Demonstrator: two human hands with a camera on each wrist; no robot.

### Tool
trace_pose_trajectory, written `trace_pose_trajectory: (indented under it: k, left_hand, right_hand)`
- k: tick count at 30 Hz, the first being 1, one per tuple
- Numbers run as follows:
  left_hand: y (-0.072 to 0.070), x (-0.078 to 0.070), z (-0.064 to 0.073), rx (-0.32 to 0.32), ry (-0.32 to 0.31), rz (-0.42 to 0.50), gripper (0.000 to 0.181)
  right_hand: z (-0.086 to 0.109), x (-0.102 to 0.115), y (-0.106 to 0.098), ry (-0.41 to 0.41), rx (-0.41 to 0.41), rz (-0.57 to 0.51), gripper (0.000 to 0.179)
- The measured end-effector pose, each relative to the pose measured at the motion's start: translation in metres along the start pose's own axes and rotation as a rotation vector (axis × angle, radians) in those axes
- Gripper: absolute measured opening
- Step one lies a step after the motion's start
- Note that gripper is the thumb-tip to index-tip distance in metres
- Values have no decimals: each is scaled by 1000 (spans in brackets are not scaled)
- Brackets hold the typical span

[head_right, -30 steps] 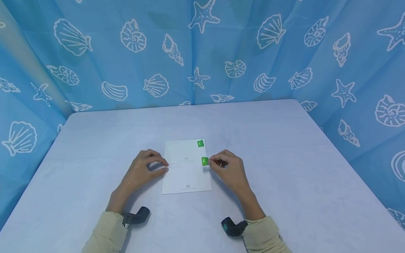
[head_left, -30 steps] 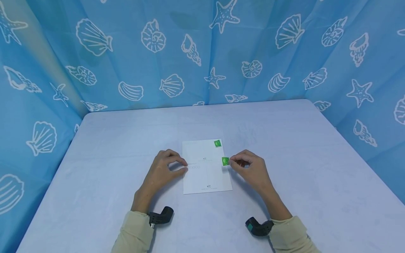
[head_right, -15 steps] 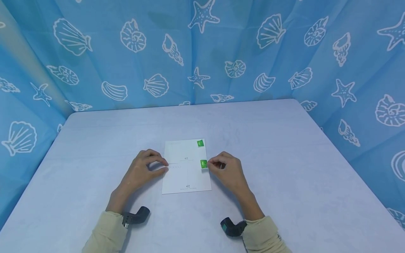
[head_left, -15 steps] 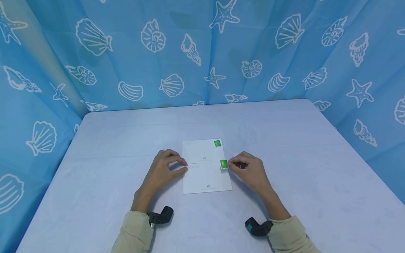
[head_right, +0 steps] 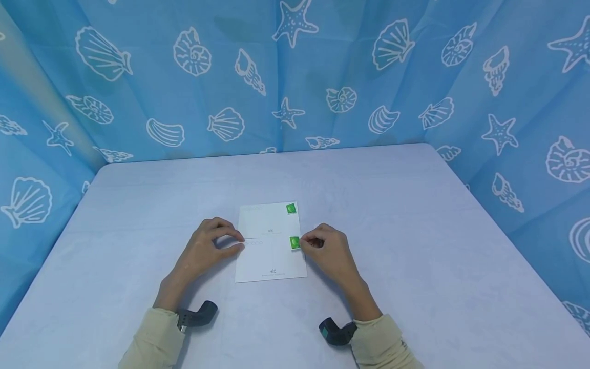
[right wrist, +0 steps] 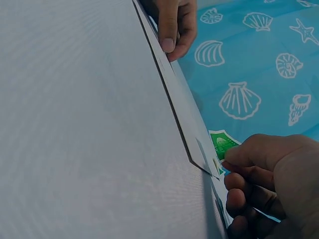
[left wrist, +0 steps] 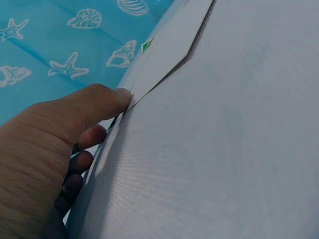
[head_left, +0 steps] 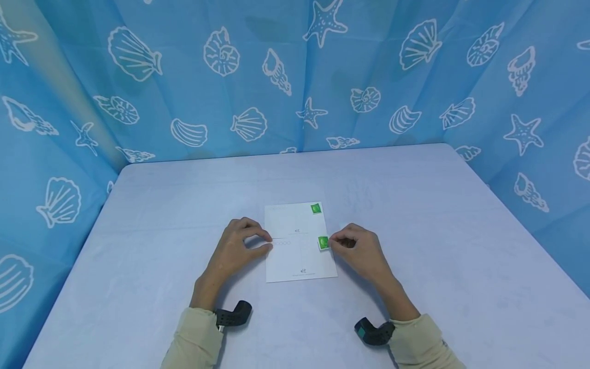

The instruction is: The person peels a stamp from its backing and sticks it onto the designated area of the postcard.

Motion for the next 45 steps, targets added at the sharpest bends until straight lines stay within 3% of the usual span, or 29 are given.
trace_pose_trajectory:
  k: [32,39,42,45]
  left_hand:
    - [-1,-3,1,15,24,-15,11]
    - [0,-2,0,16,13,-12,11]
    - [0,-2,0,11,14,-16,11]
    - [0,-3,1,10,17,-10,10]
  right_hand:
    - [1,0,7,-46,16,127,5]
    - [1,0,10,-7,13,165,13]
    - [1,3,5,-67,2,172,18]
    - [1,9,-6,-194,-70,177,18]
Point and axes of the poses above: each hand's wrist, its own z-axis away from the middle knuckle, its own y-axis out of the palm, x = y × z, the point moved 5 cm from there along -z, towards the middle knuckle, and after that the axes turned 7 degrees about x, right-handed, at the moved point
